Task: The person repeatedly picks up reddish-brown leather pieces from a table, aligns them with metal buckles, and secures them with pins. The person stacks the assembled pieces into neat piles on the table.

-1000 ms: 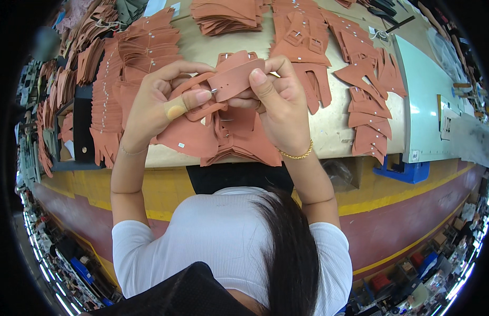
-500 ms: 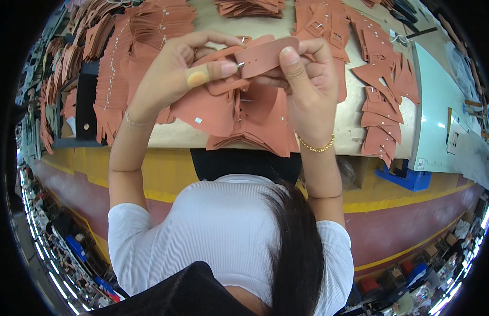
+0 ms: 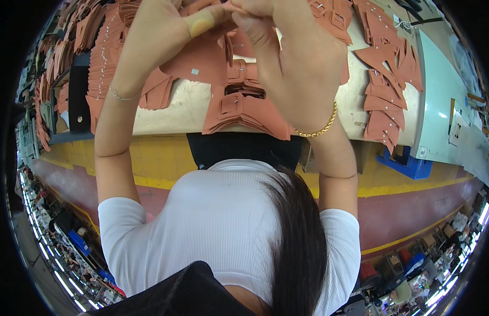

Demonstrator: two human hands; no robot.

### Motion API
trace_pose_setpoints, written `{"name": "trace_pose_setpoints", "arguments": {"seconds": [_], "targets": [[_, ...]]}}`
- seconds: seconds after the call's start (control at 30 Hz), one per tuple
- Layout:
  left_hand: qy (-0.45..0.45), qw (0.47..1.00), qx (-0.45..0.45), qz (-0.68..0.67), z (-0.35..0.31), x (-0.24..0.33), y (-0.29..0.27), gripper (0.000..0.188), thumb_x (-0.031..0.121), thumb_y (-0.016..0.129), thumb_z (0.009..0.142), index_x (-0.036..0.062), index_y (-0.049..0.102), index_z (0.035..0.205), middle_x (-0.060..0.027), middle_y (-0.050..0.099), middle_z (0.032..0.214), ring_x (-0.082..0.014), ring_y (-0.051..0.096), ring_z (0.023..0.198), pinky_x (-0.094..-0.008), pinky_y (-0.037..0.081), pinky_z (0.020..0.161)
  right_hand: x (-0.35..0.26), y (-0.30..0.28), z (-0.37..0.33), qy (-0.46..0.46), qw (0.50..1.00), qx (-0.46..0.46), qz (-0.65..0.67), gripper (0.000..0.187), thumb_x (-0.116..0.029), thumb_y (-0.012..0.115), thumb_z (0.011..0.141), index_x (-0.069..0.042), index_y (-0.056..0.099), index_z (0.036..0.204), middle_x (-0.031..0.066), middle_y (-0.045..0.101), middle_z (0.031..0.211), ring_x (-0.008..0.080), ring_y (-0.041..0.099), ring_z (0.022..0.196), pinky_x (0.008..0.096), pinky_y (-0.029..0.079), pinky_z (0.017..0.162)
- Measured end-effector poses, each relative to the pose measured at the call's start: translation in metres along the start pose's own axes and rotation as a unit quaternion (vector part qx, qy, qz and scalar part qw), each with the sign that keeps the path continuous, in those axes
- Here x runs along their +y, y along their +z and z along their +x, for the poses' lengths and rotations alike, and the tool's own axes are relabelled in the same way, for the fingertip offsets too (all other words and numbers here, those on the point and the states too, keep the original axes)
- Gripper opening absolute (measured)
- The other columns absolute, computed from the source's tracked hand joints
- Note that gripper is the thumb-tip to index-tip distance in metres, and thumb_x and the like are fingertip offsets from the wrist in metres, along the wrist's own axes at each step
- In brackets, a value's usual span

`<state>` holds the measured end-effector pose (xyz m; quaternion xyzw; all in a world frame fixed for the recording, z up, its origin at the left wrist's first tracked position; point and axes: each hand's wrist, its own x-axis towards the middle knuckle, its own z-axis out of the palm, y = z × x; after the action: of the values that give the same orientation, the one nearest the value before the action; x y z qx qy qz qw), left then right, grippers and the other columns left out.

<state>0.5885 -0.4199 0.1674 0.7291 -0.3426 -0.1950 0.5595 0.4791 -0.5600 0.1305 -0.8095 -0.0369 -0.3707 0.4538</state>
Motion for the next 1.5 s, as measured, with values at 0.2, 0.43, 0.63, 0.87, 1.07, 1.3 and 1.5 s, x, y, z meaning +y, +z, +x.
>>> {"name": "trace_pose_setpoints", "arguments": {"seconds": [0.2, 0.43, 0.63, 0.87, 1.07, 1.3, 1.5], "targets": [[0.164, 0.969, 0.064, 0.175, 0.002, 0.013, 0.008, 0.024, 0.008, 0.062, 0.081, -0.0014, 0.061, 0.103, -0.0108, 0.066, 0.079, -0.0089, 0.061, 0.073, -0.0242, 0.049, 0.066, -0.001, -0.005, 0.020, -0.111, 0.993, 0.024, -0.029, 0.010, 0.001, 0.060, 0.090, 0.004, 0.054, 0.097, 0.0127, 0.063, 0.093, 0.0160, 0.063, 0.081, 0.0239, 0.050, 0.073], [0.135, 0.989, 0.056, 0.013, 0.015, 0.009, 0.017, 0.022, 0.008, 0.063, 0.081, -0.0014, 0.060, 0.100, -0.0076, 0.064, 0.076, -0.0101, 0.058, 0.068, -0.0243, 0.046, 0.062, 0.009, -0.007, 0.016, -0.106, 0.993, 0.039, 0.032, 0.011, -0.002, 0.059, 0.092, 0.003, 0.053, 0.100, 0.0157, 0.062, 0.102, 0.0150, 0.061, 0.089, 0.0225, 0.048, 0.076], [0.264, 0.955, 0.044, 0.127, 0.026, 0.019, 0.004, 0.025, 0.008, 0.065, 0.081, -0.0028, 0.059, 0.102, -0.0079, 0.064, 0.080, -0.0117, 0.057, 0.071, -0.0268, 0.047, 0.064, 0.009, -0.016, 0.027, -0.091, 0.976, -0.004, 0.196, 0.033, -0.029, 0.047, 0.099, 0.003, 0.050, 0.107, 0.0175, 0.060, 0.112, 0.0203, 0.060, 0.099, 0.0302, 0.047, 0.089], [0.264, 0.952, -0.148, -0.042, 0.038, 0.041, -0.008, 0.020, -0.002, 0.060, 0.084, -0.0045, 0.057, 0.104, -0.0064, 0.065, 0.087, -0.0106, 0.062, 0.082, -0.0233, 0.050, 0.072, 0.025, -0.040, 0.080, -0.151, 0.961, -0.135, 0.186, 0.066, -0.053, 0.050, 0.093, 0.003, 0.045, 0.127, 0.0139, 0.051, 0.127, 0.0194, 0.050, 0.117, 0.0316, 0.041, 0.098], [0.304, 0.929, -0.136, 0.160, 0.031, 0.046, -0.027, 0.026, -0.001, 0.065, 0.079, -0.0004, 0.057, 0.103, -0.0074, 0.063, 0.091, -0.0097, 0.061, 0.090, -0.0261, 0.050, 0.077, 0.026, -0.043, 0.075, -0.046, 0.978, -0.202, -0.012, 0.051, -0.046, 0.066, 0.085, 0.000, 0.059, 0.105, 0.0053, 0.058, 0.092, 0.0122, 0.053, 0.087, 0.0268, 0.043, 0.075], [0.185, 0.962, -0.201, -0.027, 0.038, 0.025, -0.039, 0.043, 0.005, 0.072, 0.077, -0.0019, 0.051, 0.114, -0.0061, 0.063, 0.091, -0.0118, 0.062, 0.094, -0.0234, 0.051, 0.085, 0.018, -0.039, 0.088, -0.119, 0.959, -0.253, -0.049, 0.039, -0.036, 0.081, 0.074, -0.003, 0.059, 0.074, 0.0004, 0.049, 0.063, 0.0088, 0.044, 0.058, 0.0248, 0.035, 0.051], [0.141, 0.976, -0.165, -0.031, 0.022, 0.012, -0.073, 0.051, 0.008, 0.074, 0.075, -0.0002, 0.048, 0.119, -0.0078, 0.063, 0.095, -0.0138, 0.062, 0.097, -0.0251, 0.051, 0.086, -0.004, -0.038, 0.121, -0.219, 0.946, -0.235, -0.032, 0.038, -0.038, 0.078, 0.076, -0.003, 0.065, 0.072, 0.0025, 0.055, 0.058, 0.0091, 0.049, 0.053, 0.0249, 0.037, 0.047]]}}
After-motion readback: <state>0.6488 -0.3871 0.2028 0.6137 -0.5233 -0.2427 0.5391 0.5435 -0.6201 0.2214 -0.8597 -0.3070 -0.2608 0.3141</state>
